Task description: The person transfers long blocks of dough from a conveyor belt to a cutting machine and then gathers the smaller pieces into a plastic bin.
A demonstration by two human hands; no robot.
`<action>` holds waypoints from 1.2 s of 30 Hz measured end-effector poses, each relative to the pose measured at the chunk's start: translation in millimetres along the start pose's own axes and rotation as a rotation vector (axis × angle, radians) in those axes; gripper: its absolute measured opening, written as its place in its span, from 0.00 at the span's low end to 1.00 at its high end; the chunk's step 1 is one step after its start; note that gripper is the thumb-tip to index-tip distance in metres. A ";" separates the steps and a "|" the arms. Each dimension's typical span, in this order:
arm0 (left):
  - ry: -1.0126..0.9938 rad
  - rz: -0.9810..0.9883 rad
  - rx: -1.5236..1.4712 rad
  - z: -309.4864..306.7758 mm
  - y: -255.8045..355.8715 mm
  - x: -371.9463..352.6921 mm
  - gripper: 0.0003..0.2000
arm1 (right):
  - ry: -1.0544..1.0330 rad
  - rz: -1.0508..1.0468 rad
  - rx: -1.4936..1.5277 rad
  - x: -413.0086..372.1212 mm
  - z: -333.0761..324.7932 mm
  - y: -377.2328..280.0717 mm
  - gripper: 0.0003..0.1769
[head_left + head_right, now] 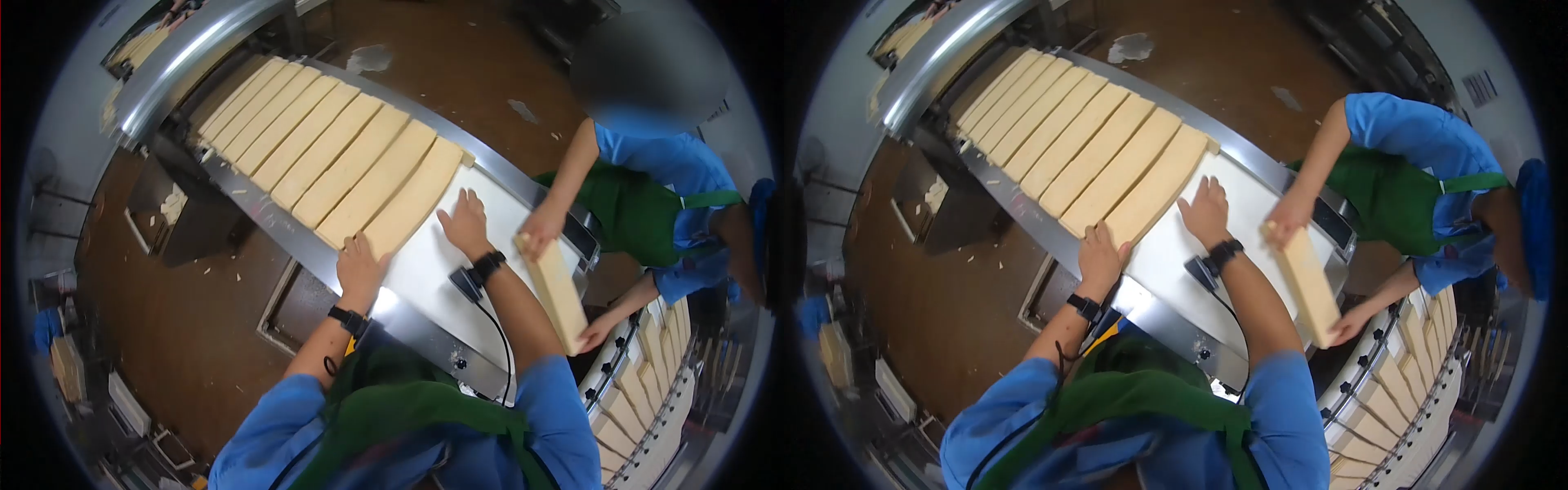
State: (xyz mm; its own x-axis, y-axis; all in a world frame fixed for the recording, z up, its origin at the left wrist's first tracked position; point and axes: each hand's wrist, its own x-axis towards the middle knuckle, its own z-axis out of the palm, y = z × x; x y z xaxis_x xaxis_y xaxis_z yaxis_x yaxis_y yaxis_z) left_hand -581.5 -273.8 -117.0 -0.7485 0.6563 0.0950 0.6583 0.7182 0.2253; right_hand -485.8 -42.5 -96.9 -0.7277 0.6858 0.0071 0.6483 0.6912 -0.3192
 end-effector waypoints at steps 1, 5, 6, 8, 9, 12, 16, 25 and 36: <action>-0.067 -0.005 0.011 -3.3 0.2 2.4 0.40 | 0.004 0.088 0.014 18.2 0.1 -11.4 0.40; -0.088 0.039 0.038 -1.9 -2.8 4.7 0.41 | -0.021 0.213 -0.026 86.8 11.9 -25.8 0.42; -0.085 0.048 0.040 -5.8 -2.2 6.5 0.41 | -0.014 0.219 -0.023 99.6 13.5 -29.7 0.42; -0.210 0.008 -0.049 -15.0 0.4 8.7 0.40 | -0.079 0.315 -0.013 118.4 11.8 -37.9 0.42; -0.218 0.012 -0.039 -15.2 0.5 9.1 0.40 | -0.148 0.334 -0.021 124.0 10.3 -40.8 0.43; -0.151 0.059 -0.015 -10.1 -1.8 7.1 0.40 | -0.174 0.354 -0.102 123.1 6.1 -45.4 0.42; -0.114 0.097 -0.118 -12.9 -0.1 5.7 0.38 | -0.143 0.488 -0.057 103.0 -12.7 -30.2 0.39; -0.725 0.376 -0.714 -32.5 80.8 -34.2 0.33 | 0.211 0.847 -0.070 -68.6 -81.3 121.1 0.47; -0.584 0.674 -0.675 -52.8 224.5 -134.9 0.35 | 0.771 1.262 0.457 -322.1 -178.9 174.6 0.48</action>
State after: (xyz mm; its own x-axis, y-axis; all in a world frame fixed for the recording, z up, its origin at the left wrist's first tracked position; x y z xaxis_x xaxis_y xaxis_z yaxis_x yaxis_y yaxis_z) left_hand -337.0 -213.3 -28.1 0.0143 0.9993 -0.0334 0.6046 0.0180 0.7963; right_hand -98.2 -101.9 14.6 0.6017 0.7968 -0.0565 0.5057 -0.4347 -0.7452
